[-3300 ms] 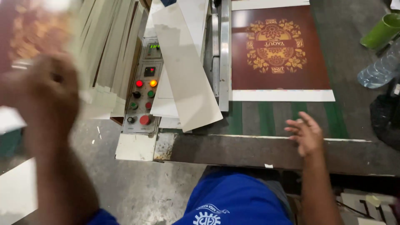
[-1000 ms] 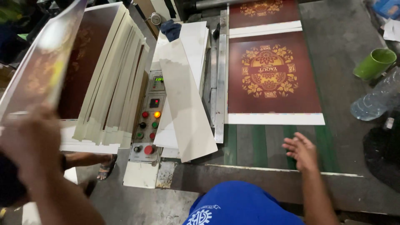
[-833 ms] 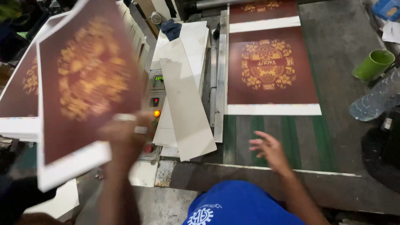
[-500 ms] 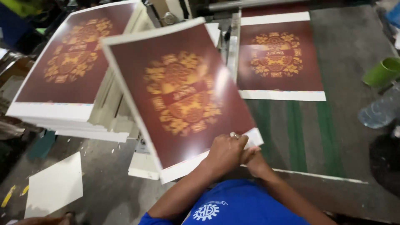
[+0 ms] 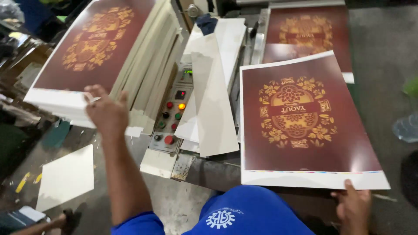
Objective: The person repeatedly picks up large, brown printed sheets from a stack on the left and places them onto a stack on the right. The worker maintains a fast, rhythmic pace, handling the sheets one by one with both hands.
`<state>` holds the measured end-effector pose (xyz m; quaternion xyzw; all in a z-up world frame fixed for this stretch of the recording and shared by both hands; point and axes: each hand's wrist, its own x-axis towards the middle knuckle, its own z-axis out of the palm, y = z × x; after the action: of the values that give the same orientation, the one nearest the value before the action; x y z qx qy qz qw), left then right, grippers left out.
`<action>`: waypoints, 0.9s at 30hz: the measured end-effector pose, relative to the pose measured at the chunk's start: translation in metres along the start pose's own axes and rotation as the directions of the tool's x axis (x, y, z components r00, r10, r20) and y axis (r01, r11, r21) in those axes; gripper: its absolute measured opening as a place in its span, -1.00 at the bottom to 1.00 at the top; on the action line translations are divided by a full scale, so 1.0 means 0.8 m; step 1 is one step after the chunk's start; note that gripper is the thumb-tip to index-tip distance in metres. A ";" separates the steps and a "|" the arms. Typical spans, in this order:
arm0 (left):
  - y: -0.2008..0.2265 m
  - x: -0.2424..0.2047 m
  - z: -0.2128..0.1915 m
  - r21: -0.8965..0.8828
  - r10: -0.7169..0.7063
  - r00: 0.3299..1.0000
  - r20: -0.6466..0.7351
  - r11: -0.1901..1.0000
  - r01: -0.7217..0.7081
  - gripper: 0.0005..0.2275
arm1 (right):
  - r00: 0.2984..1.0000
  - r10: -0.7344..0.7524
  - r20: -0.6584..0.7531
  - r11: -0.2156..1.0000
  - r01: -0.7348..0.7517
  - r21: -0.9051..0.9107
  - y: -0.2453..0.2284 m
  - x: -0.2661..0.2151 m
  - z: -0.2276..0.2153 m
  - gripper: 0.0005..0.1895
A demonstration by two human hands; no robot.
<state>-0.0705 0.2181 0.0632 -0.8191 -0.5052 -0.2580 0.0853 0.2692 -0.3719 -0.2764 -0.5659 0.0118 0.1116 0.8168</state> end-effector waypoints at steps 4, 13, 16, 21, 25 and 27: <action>-0.090 0.035 0.061 0.388 0.275 0.935 -0.223 0.905 -0.174 -0.40 | 0.994 0.031 -0.109 0.996 -0.040 -0.075 -0.005 -0.023 -0.047 -0.70; -0.081 0.063 -0.032 0.252 0.086 0.975 0.205 0.958 -0.137 -0.54 | 0.980 0.041 -0.193 0.990 -0.066 -0.125 0.018 -0.041 -0.086 -0.61; -0.094 0.072 -0.036 0.153 0.066 0.969 0.240 0.983 -0.105 -0.58 | 0.986 0.047 -0.158 0.991 -0.066 -0.119 0.018 -0.029 -0.042 -0.59; -0.122 0.073 -0.003 0.270 0.164 0.958 0.236 0.936 -0.227 -0.58 | 0.993 0.056 -0.106 0.979 -0.075 -0.190 0.030 0.048 0.015 -0.60; -0.123 0.069 -0.003 0.268 0.206 0.977 0.053 0.940 -0.212 -0.64 | 0.997 0.067 -0.037 0.980 -0.073 -0.188 0.024 0.124 0.065 -0.62; -0.109 0.073 -0.015 0.233 0.231 0.973 0.003 0.946 -0.225 -0.68 | 0.998 0.059 -0.016 0.983 -0.061 -0.172 0.013 0.150 0.081 -0.61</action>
<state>-0.1300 0.3003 0.0927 -0.8533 -0.4328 -0.1954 0.2156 0.3774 -0.2881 -0.2805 -0.6345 0.0238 0.1337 0.7609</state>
